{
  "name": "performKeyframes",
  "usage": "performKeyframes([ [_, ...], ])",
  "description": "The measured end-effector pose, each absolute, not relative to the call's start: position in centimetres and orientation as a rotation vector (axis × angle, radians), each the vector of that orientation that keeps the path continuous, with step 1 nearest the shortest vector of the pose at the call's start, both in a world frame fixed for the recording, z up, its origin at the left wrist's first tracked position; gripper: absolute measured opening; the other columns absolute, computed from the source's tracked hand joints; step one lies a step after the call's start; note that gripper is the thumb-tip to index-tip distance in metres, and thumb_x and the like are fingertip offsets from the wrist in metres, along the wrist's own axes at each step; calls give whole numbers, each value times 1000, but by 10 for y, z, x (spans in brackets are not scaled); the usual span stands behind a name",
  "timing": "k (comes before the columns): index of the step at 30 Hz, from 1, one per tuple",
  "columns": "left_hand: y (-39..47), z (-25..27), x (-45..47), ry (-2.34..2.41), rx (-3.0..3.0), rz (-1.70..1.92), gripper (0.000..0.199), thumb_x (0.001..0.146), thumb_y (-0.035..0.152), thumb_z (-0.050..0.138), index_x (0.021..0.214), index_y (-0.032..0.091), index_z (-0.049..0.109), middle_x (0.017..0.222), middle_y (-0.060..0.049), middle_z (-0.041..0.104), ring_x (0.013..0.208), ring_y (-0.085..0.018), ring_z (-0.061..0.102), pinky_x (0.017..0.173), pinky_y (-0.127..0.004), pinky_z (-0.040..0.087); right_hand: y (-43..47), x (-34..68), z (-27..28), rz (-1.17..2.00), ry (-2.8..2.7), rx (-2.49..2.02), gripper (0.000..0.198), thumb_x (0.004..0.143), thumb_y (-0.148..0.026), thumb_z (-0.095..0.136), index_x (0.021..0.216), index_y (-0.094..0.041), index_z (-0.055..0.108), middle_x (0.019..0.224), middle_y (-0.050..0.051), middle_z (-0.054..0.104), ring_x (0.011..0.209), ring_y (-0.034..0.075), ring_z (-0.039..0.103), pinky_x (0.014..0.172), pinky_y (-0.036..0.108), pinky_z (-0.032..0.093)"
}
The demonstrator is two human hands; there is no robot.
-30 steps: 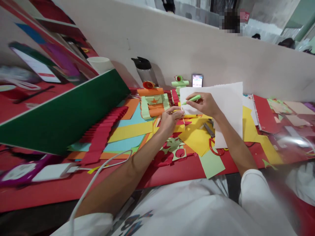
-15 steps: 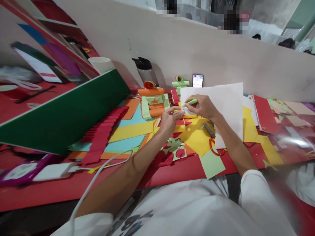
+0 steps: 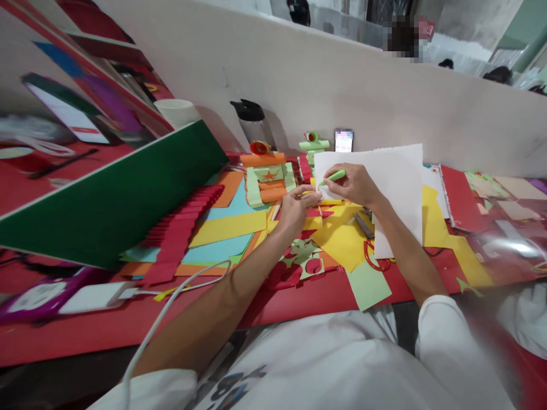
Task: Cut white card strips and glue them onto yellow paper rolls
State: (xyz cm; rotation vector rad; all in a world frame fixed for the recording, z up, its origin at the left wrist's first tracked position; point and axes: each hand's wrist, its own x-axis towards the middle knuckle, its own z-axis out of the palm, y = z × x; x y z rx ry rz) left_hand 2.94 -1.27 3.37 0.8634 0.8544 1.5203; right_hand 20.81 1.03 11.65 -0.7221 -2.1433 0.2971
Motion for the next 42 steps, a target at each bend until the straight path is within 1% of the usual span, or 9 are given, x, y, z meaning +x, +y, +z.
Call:
performKeyframes([
  [4,-13,34,30,843,863,1518,42,47,32,99,76,18,73,70,-1,73,68,-14,64,75,-28,53,10,208,117,306,-2147,-690,19,91,-35,70,90,-18,78,93,7,80,76,17,69,70,30,53],
  [10,-11,33,30,848,854,1528,41,46,31,97,76,18,72,71,-1,72,70,-15,65,75,-29,53,10,209,118,293,-2148,-742,17,89,-33,69,87,-19,77,88,6,79,71,16,66,67,29,53],
  [17,-11,32,30,857,846,1522,40,46,30,97,76,19,73,71,-1,73,70,-15,66,76,-29,54,11,209,118,298,-2163,-716,20,91,-37,69,89,-19,78,90,6,79,69,15,65,66,29,52],
  [24,-11,31,29,851,859,1525,39,48,32,96,77,19,73,73,-1,73,70,-16,67,76,-30,54,9,210,121,291,-2134,-759,16,88,-32,68,84,-19,76,84,5,78,67,15,63,65,29,52],
  [29,-11,32,29,860,850,1521,40,47,30,97,76,19,73,72,-2,74,70,-16,66,75,-30,54,9,210,121,317,-2152,-733,19,89,-36,69,87,-19,77,87,5,79,65,14,61,62,28,51],
  [35,-10,32,29,862,866,1518,41,47,32,97,77,19,72,71,-1,72,71,-16,67,76,-30,54,10,212,122,295,-2124,-773,14,86,-30,68,82,-18,76,80,3,76,62,13,59,60,27,50],
  [42,-9,30,29,862,851,1526,37,48,31,95,76,19,73,73,-2,74,71,-16,67,75,-29,54,9,212,122,326,-2151,-764,16,87,-33,69,85,-18,76,82,4,77,61,12,59,56,26,49],
])
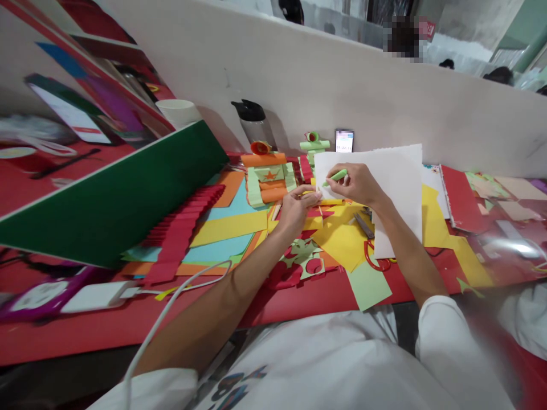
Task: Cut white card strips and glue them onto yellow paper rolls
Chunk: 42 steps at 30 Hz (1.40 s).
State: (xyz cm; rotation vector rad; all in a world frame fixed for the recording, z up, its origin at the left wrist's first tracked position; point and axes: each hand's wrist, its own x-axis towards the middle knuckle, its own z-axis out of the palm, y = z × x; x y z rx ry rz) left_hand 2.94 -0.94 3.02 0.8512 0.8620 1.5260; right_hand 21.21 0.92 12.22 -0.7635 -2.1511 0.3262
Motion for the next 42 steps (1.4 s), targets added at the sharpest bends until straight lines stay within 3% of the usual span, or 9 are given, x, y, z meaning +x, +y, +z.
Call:
performKeyframes([
  [4,-10,31,29,862,844,1523,39,46,31,96,75,19,73,71,-1,73,70,-15,66,75,-30,54,11,216,123,328,-2116,-779,12,86,-28,69,81,-18,74,76,2,74,59,12,58,55,26,47],
  [9,-10,32,28,868,844,1520,41,46,33,97,76,19,72,71,-1,72,70,-16,66,76,-31,55,14,225,127,348,-2037,-755,17,93,-36,70,89,-21,76,87,4,77,70,15,66,60,27,51],
  [14,-9,30,28,881,874,1529,41,48,35,96,77,19,73,71,-2,72,70,-16,66,77,-32,56,26,250,133,64,-1946,-831,28,104,-46,59,118,-28,74,109,8,79,103,26,72,92,42,59],
  [19,-4,25,25,911,877,1538,43,50,36,95,82,17,73,71,-1,71,71,-15,66,82,-32,58,50,303,136,-260,-1819,-1190,32,103,-47,59,127,-27,67,128,11,74,129,35,63,118,64,42],
  [24,5,20,19,910,829,1580,45,51,36,96,83,18,71,74,0,71,75,-14,67,89,-32,59,71,361,128,-72,-1685,-1295,57,90,-51,75,138,-26,56,142,15,66,131,35,64,109,56,55],
  [26,9,19,16,903,813,1605,45,52,36,96,83,18,70,77,-1,72,78,-14,68,92,-32,59,76,373,125,115,-1666,-1283,61,85,-48,81,136,-25,57,138,16,67,127,34,67,99,50,62],
  [31,12,18,11,913,927,1587,45,56,42,97,83,18,71,81,-1,70,82,-15,68,96,-36,61,80,379,122,434,-1614,-1195,53,76,-40,88,121,-25,64,112,10,74,112,29,74,80,39,67],
  [37,11,14,12,980,1111,1375,51,54,52,97,80,16,71,82,-3,70,81,-18,70,93,-40,62,74,387,122,345,-1545,-1162,45,78,-38,88,116,-24,69,103,7,72,100,24,74,83,38,66],
  [42,6,12,13,1006,1346,1199,49,62,56,93,82,16,72,87,-5,72,81,-21,72,86,-38,61,70,406,120,289,-1507,-1166,42,81,-43,87,114,-24,70,99,6,71,93,21,74,81,36,66],
])
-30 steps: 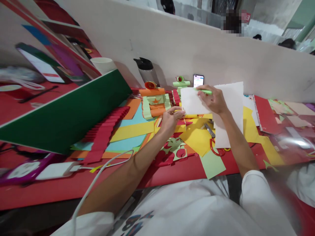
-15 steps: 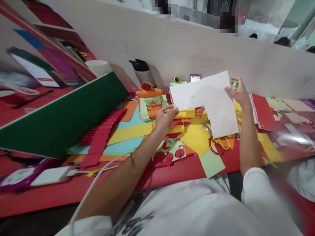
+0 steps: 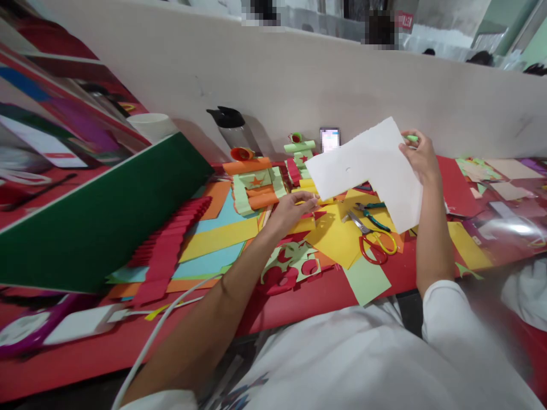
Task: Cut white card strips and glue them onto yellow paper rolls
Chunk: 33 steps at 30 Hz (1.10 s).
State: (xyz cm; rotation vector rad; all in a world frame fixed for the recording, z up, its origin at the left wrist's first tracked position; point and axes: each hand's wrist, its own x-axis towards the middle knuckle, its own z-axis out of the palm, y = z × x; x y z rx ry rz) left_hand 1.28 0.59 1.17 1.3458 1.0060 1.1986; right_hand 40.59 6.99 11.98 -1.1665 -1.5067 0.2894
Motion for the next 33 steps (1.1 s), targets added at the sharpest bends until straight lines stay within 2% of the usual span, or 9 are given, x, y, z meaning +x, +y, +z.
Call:
performKeyframes([
  [4,2,9,15,1049,1565,1069,41,72,49,85,94,16,74,86,-6,73,79,-23,74,75,-35,60,62,419,123,299,-1559,-1189,41,82,-47,85,113,-23,71,92,5,70,88,21,73,75,33,64],
  [8,0,5,18,1152,1802,954,25,79,37,72,92,16,74,87,-9,77,75,-25,72,66,-33,54,52,411,127,370,-1666,-1194,37,84,-40,85,114,-23,72,95,5,71,89,20,71,74,31,63],
  [11,0,4,17,1136,1912,991,24,78,30,65,95,16,75,89,-8,78,82,-26,71,73,-34,54,47,394,127,431,-1723,-1196,31,86,-37,82,114,-26,73,94,4,71,85,18,68,72,30,63],
  [14,0,8,14,1022,1802,1079,25,79,33,66,97,17,74,92,-5,78,86,-23,70,78,-31,54,47,378,125,455,-1760,-1196,27,88,-35,80,112,-26,73,92,3,71,84,18,66,72,30,62],
  [16,-2,13,11,974,1606,1083,32,83,46,69,97,17,72,87,-4,76,80,-20,68,73,-29,53,46,372,125,462,-1783,-1189,26,88,-34,79,112,-26,73,92,3,70,85,18,65,72,30,61],
  [20,-11,24,11,824,1232,946,61,83,73,68,109,17,70,82,-6,74,70,-18,67,67,-28,53,45,366,127,467,-1847,-1161,27,88,-34,80,112,-26,73,97,3,72,89,19,65,75,31,61],
  [24,-25,32,19,798,1328,859,66,73,64,85,119,20,69,94,-7,76,77,-21,70,71,-31,57,50,355,126,447,-1851,-1077,28,86,-36,84,110,-26,73,104,4,74,97,19,68,84,34,63],
  [30,-26,23,30,936,1404,1006,52,75,48,85,115,20,66,101,-9,76,83,-26,72,72,-34,57,57,323,139,244,-1704,-998,39,92,-57,76,115,-26,75,110,7,76,110,23,74,95,36,64],
  [33,-21,17,28,963,1327,1085,51,75,46,84,115,21,64,103,-10,77,81,-24,71,69,-32,55,36,310,134,328,-1634,-963,51,95,-67,67,124,-26,74,99,6,79,97,20,76,88,33,65],
])
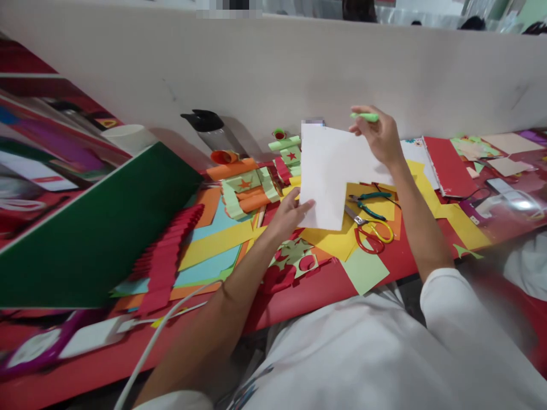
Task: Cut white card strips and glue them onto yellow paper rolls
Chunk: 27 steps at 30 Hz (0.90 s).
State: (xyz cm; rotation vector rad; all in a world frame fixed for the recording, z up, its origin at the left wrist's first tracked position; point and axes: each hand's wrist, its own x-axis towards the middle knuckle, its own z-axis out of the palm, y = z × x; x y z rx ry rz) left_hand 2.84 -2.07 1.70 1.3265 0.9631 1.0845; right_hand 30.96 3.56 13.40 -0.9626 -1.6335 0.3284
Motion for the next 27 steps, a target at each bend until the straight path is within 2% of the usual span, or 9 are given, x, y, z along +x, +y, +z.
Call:
performKeyframes([
  [4,-15,13,26,957,1243,1152,53,72,42,83,116,22,60,108,-10,78,88,-25,75,74,-34,57,-17,298,87,548,-1697,-941,44,91,-62,74,112,-23,81,88,5,81,79,18,75,71,31,65],
  [7,-12,10,27,977,1198,1209,54,70,38,82,115,22,56,107,-9,79,93,-27,76,80,-36,59,-51,291,45,625,-1777,-951,29,88,-48,80,102,-22,84,97,6,83,82,20,78,70,32,64],
  [10,-11,9,28,999,1172,1267,53,69,37,82,112,23,53,104,-8,79,93,-27,77,82,-38,60,-66,282,21,580,-1821,-926,21,89,-40,78,99,-22,84,93,6,83,79,20,77,69,31,60],
  [16,-13,13,27,1016,1178,1278,50,70,38,80,109,24,52,102,-7,78,93,-27,77,83,-39,60,-66,268,15,419,-1901,-885,15,90,-36,74,96,-23,80,87,4,81,70,19,72,67,31,57],
  [27,-14,14,27,1007,1194,1272,50,72,40,81,109,23,52,101,-7,78,93,-28,77,80,-39,60,-63,268,13,384,-1949,-898,16,93,-37,72,99,-24,79,91,5,81,74,19,73,71,31,56],
])
